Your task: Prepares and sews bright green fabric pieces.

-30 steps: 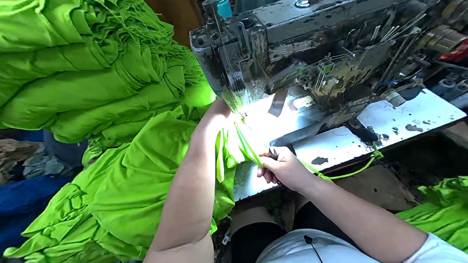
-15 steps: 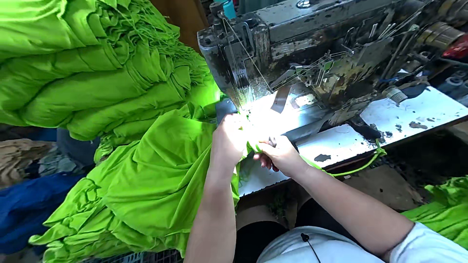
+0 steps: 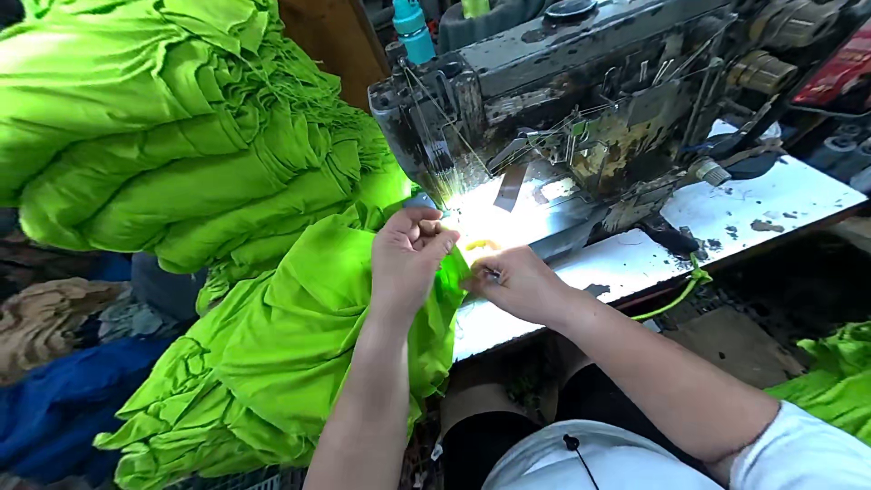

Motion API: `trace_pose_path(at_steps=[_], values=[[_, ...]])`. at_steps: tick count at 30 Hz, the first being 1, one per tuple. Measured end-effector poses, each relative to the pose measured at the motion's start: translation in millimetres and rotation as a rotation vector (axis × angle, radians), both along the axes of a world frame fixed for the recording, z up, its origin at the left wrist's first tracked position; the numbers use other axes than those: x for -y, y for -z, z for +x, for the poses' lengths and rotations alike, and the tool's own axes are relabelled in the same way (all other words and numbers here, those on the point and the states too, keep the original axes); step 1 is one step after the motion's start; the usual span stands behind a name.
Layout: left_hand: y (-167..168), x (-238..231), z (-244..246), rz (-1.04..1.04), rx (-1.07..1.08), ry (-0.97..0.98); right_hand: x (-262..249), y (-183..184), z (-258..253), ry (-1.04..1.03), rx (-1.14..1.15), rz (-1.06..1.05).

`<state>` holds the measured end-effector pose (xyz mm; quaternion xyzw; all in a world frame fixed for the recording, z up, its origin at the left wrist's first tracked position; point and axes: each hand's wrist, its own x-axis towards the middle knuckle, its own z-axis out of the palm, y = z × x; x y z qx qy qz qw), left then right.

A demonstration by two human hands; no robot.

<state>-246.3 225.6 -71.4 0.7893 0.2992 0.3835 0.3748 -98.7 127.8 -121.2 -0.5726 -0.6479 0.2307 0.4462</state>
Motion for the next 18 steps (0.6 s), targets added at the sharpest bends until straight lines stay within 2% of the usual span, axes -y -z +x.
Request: trace_pose_path(at_steps=[1, 2, 3, 5, 8, 11, 14, 18], values=[[-6, 2, -3, 0.308, -0.259, 0.014, 5, 1, 0, -0.08, -0.019, 0.006], [-13, 4, -5, 0.523, -0.465, 0.106, 9, 6, -1, -0.139, -0.046, 0.027], [-17, 7, -3, 0.625, -0.615, 0.245, 12, 13, -2, -0.172, -0.082, 0.057], [-13, 5, 3, 0.768, -0.828, 0.465, 15, 27, -1, -0.182, -0.136, 0.071], [-23, -3, 9, 0.794, -1.096, 0.46, 11, 27, 5, -0.177, -0.201, 0.005], [-42, -17, 7, 0.836, -1.099, 0.462, -2, 4, 13, -0.154, -0.245, -0.102], [-65, -17, 4, 0.772, -1.054, 0.521, -16, -11, 24, -0.088, -0.179, -0.377], [-62, -23, 2, 0.902, -1.105, 0.438, -12, 18, 22, -0.161, -0.347, -0.232]])
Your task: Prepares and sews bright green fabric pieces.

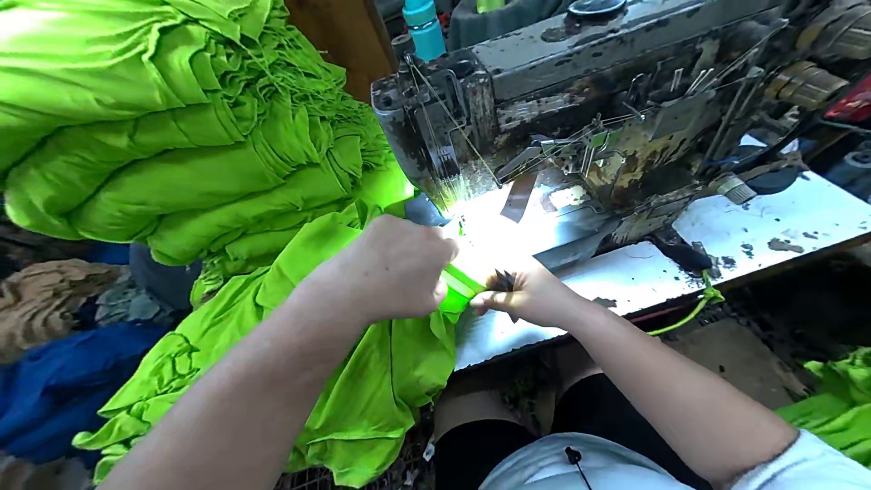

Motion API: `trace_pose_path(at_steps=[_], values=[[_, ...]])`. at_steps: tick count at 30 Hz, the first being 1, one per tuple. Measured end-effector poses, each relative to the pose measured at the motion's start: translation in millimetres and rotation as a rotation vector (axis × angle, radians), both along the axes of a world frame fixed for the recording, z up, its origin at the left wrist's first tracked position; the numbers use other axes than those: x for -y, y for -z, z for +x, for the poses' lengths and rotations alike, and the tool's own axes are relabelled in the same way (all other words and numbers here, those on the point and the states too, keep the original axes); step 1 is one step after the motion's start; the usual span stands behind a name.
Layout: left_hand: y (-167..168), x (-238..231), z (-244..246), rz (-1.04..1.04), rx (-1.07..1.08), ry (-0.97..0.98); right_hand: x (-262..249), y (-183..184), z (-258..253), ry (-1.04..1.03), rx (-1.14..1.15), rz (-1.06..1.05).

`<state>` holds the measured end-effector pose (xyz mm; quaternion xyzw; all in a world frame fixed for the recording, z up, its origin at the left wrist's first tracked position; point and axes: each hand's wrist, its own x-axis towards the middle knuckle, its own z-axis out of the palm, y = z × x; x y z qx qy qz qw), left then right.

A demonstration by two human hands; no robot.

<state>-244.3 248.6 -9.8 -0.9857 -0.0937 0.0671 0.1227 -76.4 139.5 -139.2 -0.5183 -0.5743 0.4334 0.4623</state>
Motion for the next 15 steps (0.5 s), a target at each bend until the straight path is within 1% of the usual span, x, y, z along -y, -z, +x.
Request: trace_pose_path(at_steps=[3, 5, 9, 12, 15], values=[[13, -1, 5, 0.011, -0.048, 0.008, 3, 19, -5, 0.022, -0.086, 0.098], [16, -4, 8, 0.016, -0.05, 0.011, 3, 21, -6, 0.038, -0.113, 0.092], [16, -5, 10, 0.029, -0.041, -0.008, 1, 20, -5, 0.047, -0.08, 0.081], [20, -6, 6, 0.024, 0.029, 0.025, 0, 23, -7, 0.062, -0.041, 0.125], [20, -6, 3, 0.01, 0.035, 0.014, 0, 25, -8, 0.059, -0.051, 0.152]])
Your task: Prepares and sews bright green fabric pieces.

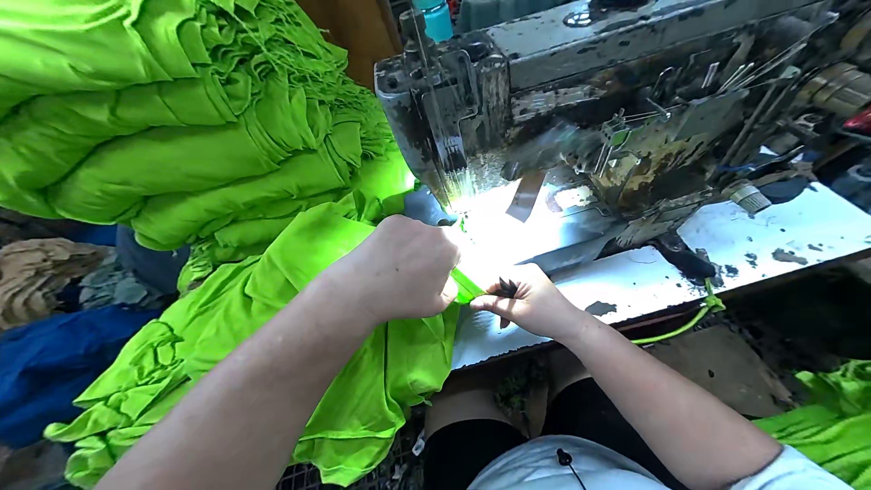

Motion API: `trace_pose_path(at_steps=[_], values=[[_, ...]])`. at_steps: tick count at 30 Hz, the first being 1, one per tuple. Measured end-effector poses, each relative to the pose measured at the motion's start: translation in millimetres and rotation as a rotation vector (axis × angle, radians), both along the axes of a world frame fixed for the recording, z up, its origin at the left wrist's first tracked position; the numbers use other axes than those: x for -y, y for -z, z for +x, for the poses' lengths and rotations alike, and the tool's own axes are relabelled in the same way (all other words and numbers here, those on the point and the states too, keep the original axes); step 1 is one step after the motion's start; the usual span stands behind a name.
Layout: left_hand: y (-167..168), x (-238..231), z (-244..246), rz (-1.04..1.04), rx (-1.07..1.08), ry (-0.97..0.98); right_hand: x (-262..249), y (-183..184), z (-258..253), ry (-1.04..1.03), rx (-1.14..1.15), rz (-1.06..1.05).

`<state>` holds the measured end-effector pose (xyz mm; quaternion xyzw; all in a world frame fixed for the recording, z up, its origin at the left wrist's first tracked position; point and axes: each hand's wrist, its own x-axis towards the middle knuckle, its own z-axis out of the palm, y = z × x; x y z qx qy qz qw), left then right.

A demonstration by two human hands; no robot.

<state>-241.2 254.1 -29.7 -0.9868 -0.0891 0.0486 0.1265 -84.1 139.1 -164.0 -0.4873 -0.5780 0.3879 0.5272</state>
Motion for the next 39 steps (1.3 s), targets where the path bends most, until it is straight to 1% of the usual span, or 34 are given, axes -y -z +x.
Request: trace_pose_path(at_steps=[6, 9, 15, 18, 21, 23, 25, 28, 31, 33, 35, 37, 39], values=[[7, 2, -4, -0.042, 0.038, 0.024, 2, 8, -2, -0.01, 0.009, 0.057], [7, 6, -4, -0.049, 0.006, 0.02, 3, 11, -2, -0.01, 0.035, 0.097], [2, 4, -7, -0.038, 0.036, 0.008, 2, 6, -1, 0.026, 0.078, 0.085], [4, -1, -9, 0.005, 0.15, 0.1, 1, 1, -1, 0.055, 0.112, 0.054], [8, 2, -8, -0.01, 0.27, 0.15, -1, -1, -1, 0.088, 0.125, 0.061], [16, 7, -8, -0.03, 0.347, 0.151, -2, 0, -1, 0.104, 0.12, 0.093], [31, 12, -10, -0.062, 0.403, 0.124, 2, 5, -1, 0.117, 0.15, 0.147], [61, 22, -18, -0.08, 0.389, 0.017, 18, 15, -6, 0.159, 0.292, 0.289], [87, 30, -27, -0.008, 0.485, -0.023, 42, 20, -14, 0.135, 0.385, 0.358], [91, 32, -32, 0.033, 0.548, -0.031, 54, 27, -22, 0.115, 0.42, 0.404], [87, 29, -31, 0.012, 0.541, -0.037, 54, 29, -28, 0.179, 0.422, 0.465], [88, 28, -26, -0.032, 0.525, -0.027, 44, 22, -25, 0.311, 0.413, 0.498], [88, 30, -20, -0.082, 0.554, 0.002, 28, 12, -15, 0.445, 0.518, 0.446]])
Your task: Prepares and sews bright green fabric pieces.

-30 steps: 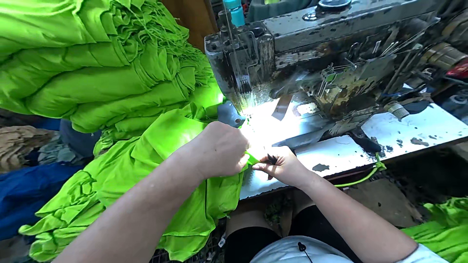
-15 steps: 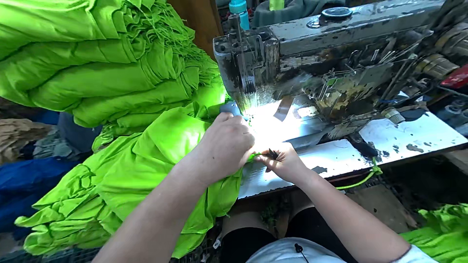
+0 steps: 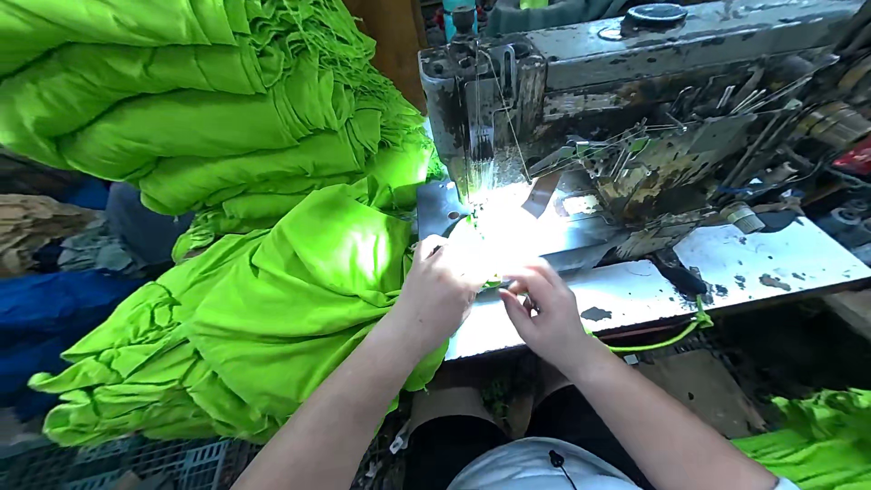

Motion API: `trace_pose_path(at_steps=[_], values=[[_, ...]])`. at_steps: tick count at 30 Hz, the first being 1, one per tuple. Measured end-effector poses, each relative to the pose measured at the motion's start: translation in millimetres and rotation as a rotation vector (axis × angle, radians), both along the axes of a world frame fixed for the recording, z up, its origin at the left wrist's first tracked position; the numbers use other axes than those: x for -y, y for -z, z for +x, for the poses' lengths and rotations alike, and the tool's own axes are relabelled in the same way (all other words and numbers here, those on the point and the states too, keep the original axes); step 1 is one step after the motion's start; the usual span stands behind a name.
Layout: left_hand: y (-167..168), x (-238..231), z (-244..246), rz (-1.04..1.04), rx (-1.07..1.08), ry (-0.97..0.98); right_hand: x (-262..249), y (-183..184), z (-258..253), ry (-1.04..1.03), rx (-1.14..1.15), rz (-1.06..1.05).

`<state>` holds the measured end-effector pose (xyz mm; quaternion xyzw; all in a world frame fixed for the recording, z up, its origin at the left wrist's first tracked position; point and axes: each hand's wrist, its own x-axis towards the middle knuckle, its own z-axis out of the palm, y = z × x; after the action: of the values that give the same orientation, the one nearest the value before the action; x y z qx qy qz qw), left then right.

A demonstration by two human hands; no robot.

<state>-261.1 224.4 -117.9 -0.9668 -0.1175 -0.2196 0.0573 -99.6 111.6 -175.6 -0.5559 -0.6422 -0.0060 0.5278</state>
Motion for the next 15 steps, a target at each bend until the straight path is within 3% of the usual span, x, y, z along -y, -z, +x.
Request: trace_pose_path(at_steps=[2, 4, 8, 15], values=[[2, 1, 3, -0.029, 0.084, 0.062, -13, -13, 9, 0.033, 0.058, -0.12], [4, 1, 1, -0.045, 0.147, 0.095, -19, -19, 18, -0.086, 0.084, -0.161], [9, 0, -6, 0.006, 0.08, -0.012, -10, -9, 26, -0.216, 0.115, -0.084], [10, 1, -2, 0.137, 0.019, -0.025, -4, 2, 18, -0.179, 0.02, -0.044]])
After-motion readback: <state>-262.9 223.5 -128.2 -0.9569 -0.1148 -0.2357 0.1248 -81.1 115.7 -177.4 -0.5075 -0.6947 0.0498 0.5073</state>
